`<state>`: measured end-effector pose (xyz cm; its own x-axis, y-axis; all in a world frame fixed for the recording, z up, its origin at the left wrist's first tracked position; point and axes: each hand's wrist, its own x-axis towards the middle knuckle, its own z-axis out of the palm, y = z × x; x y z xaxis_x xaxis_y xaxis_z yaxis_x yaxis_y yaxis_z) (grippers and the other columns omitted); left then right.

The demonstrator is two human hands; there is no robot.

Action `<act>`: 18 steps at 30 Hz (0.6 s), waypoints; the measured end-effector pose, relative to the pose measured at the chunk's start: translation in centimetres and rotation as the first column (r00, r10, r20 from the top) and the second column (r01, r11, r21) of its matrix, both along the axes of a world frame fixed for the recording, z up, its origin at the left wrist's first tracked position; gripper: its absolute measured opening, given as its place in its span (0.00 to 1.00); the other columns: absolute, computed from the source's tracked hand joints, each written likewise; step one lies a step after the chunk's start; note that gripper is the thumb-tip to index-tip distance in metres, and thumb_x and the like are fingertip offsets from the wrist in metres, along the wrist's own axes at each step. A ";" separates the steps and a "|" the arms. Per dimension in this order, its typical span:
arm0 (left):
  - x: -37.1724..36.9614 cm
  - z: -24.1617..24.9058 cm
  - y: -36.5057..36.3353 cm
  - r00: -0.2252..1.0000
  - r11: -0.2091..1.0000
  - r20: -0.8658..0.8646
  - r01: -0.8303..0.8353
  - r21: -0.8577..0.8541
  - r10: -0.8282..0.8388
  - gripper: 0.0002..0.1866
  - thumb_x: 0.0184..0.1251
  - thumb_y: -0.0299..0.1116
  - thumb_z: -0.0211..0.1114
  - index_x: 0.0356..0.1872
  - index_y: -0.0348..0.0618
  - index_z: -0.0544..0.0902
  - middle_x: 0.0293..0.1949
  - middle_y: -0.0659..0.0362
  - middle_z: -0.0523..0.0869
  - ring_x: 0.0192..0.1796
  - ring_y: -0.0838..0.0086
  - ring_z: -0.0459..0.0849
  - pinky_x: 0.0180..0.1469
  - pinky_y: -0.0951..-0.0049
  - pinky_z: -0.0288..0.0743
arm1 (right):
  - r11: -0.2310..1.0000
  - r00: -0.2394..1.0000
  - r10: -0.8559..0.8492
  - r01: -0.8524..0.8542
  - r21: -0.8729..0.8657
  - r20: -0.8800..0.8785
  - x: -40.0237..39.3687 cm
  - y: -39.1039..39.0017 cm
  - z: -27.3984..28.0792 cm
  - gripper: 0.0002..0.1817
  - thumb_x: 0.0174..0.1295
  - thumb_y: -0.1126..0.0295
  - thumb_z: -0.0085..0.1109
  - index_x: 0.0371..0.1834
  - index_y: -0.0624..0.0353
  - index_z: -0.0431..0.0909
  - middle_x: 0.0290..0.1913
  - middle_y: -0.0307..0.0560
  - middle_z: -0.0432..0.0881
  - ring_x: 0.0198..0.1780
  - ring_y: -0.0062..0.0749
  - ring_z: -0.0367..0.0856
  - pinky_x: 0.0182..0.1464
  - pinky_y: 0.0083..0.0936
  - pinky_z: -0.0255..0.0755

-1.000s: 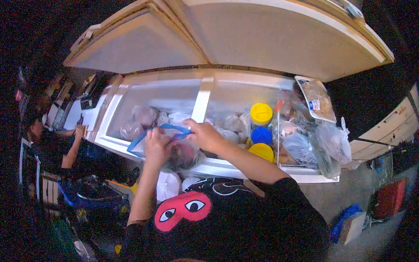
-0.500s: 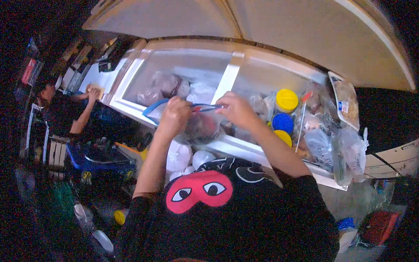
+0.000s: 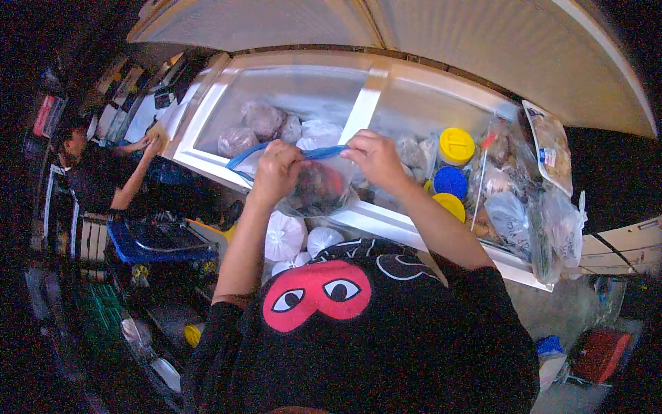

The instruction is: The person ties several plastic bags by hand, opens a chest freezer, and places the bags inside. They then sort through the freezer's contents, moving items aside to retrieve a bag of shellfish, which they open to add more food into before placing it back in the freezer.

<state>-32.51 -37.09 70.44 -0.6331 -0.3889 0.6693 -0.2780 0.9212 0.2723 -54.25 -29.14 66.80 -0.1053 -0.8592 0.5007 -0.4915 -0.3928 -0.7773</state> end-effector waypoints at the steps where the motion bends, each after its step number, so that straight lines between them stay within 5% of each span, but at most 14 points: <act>1: 0.0 0.0 -0.1 1.000 1.000 -0.004 0.004 0.011 -0.004 0.07 0.42 0.24 0.70 0.19 0.40 0.78 0.23 0.54 0.80 0.31 0.59 0.79 0.42 0.62 0.71 | 1.000 1.000 -0.005 0.005 0.001 0.005 0.1 0.0 0.0 0.07 0.51 0.73 0.67 0.29 0.64 0.81 0.29 0.44 0.79 0.30 0.28 0.76 0.32 0.23 0.68; 7: -0.3 0.6 0.7 0.993 0.959 -0.075 -0.070 0.276 0.094 0.08 0.43 0.21 0.67 0.27 0.40 0.80 0.23 0.51 0.79 0.32 0.55 0.79 0.41 0.61 0.71 | 0.997 0.999 -0.032 0.033 -0.073 0.019 0.6 -0.4 -0.2 0.05 0.52 0.74 0.64 0.27 0.65 0.79 0.27 0.48 0.77 0.28 0.36 0.76 0.31 0.27 0.70; 10: -1.2 3.6 1.8 0.974 0.892 0.191 -0.192 0.409 0.122 0.11 0.44 0.21 0.66 0.33 0.40 0.81 0.26 0.50 0.81 0.35 0.54 0.80 0.41 0.60 0.71 | 0.996 0.999 -0.019 0.023 -0.084 0.048 0.5 0.0 -0.3 0.05 0.52 0.75 0.63 0.28 0.65 0.79 0.28 0.48 0.78 0.29 0.35 0.77 0.32 0.27 0.70; 13: -2.0 2.7 0.9 0.968 0.985 0.249 -0.058 0.165 0.015 0.12 0.43 0.24 0.68 0.34 0.38 0.83 0.29 0.49 0.82 0.36 0.52 0.81 0.41 0.60 0.75 | 0.999 0.997 0.002 0.000 -0.033 0.082 0.5 0.1 -0.4 0.05 0.52 0.75 0.63 0.28 0.65 0.78 0.29 0.48 0.79 0.30 0.35 0.77 0.33 0.28 0.71; 18: -4.7 2.7 1.4 0.953 0.981 0.300 -0.022 0.192 -0.037 0.08 0.46 0.25 0.67 0.30 0.36 0.83 0.29 0.47 0.81 0.37 0.52 0.80 0.41 0.57 0.73 | 0.999 0.998 0.021 -0.018 -0.047 0.055 0.3 0.0 -0.5 0.05 0.53 0.74 0.63 0.28 0.65 0.78 0.30 0.48 0.78 0.31 0.34 0.77 0.34 0.27 0.70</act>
<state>-37.16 -35.67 73.10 -0.7967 -0.4845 0.3613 -0.3670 0.8628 0.3478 -53.94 -29.13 66.28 -0.1174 -0.8370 0.5344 -0.4400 -0.4386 -0.7836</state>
